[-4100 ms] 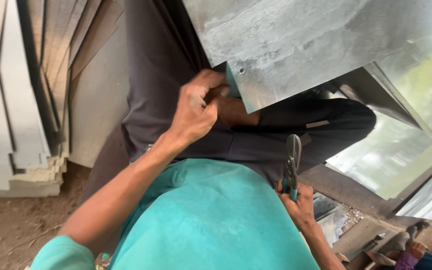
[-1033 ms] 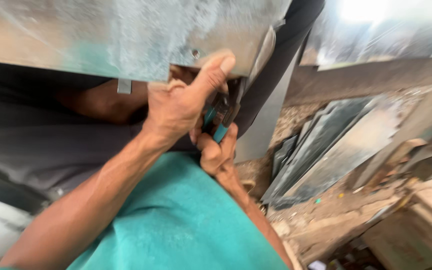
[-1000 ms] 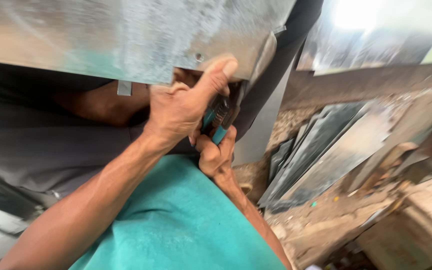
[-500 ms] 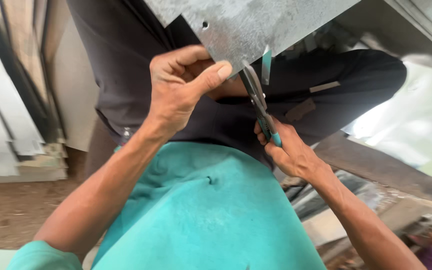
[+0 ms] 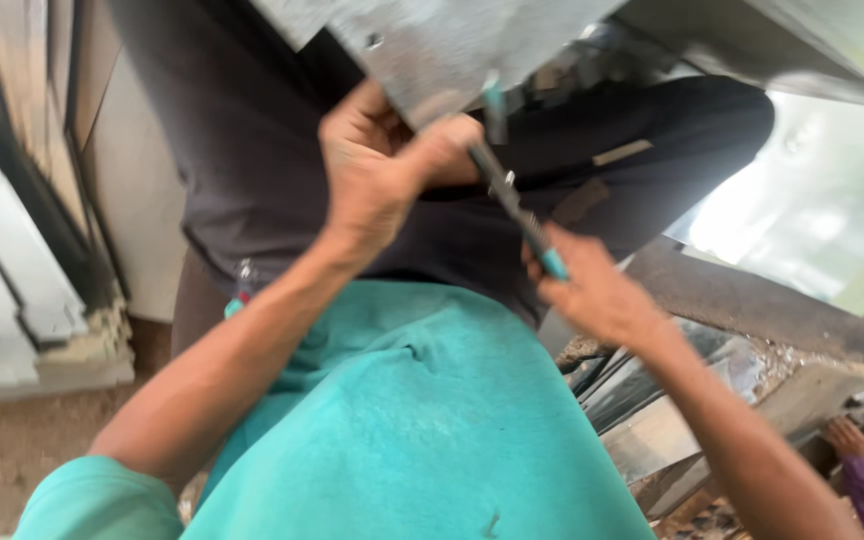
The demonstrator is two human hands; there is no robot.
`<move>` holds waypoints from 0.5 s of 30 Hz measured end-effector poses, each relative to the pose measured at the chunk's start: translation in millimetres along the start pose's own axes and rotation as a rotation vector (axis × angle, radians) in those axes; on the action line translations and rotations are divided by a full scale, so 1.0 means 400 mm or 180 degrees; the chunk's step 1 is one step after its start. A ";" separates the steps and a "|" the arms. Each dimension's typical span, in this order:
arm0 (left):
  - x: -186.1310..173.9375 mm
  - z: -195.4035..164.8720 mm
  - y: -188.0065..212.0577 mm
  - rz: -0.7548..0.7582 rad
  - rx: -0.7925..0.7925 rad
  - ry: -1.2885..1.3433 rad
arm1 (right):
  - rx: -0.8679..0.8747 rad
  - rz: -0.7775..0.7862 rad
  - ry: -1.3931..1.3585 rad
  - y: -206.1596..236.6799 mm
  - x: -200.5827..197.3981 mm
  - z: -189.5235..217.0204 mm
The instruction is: The person sits on the floor and uses tin snips to trim the edges of a large metal sheet. They repeatedly cut small sections along the edge, remove the cut pieces, and adjust the sheet's position to continue trimming.
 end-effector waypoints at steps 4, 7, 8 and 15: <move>0.063 0.051 0.005 -0.0301 0.0309 -0.0882 | -0.0897 -0.0367 0.1627 0.140 0.053 0.030; 0.045 0.148 0.014 -0.0314 -0.0567 0.0261 | 0.1927 0.1050 0.1586 0.222 0.112 -0.140; 0.037 0.161 0.013 -0.0145 -0.0620 0.0250 | 0.1371 0.0503 0.1373 0.193 0.091 -0.094; -0.062 0.111 -0.032 0.1255 -0.0342 -0.1102 | -0.1107 -0.2274 0.1467 -0.076 -0.089 0.264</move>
Point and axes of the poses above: each hand's wrist, its own y-axis away from the middle knuckle, its own x-axis out of the palm, z = x × y, the point moved 8 cm from there along -y, towards the middle knuckle, and after that the axes turned 1 degree about -y, right-handed, at the moved point
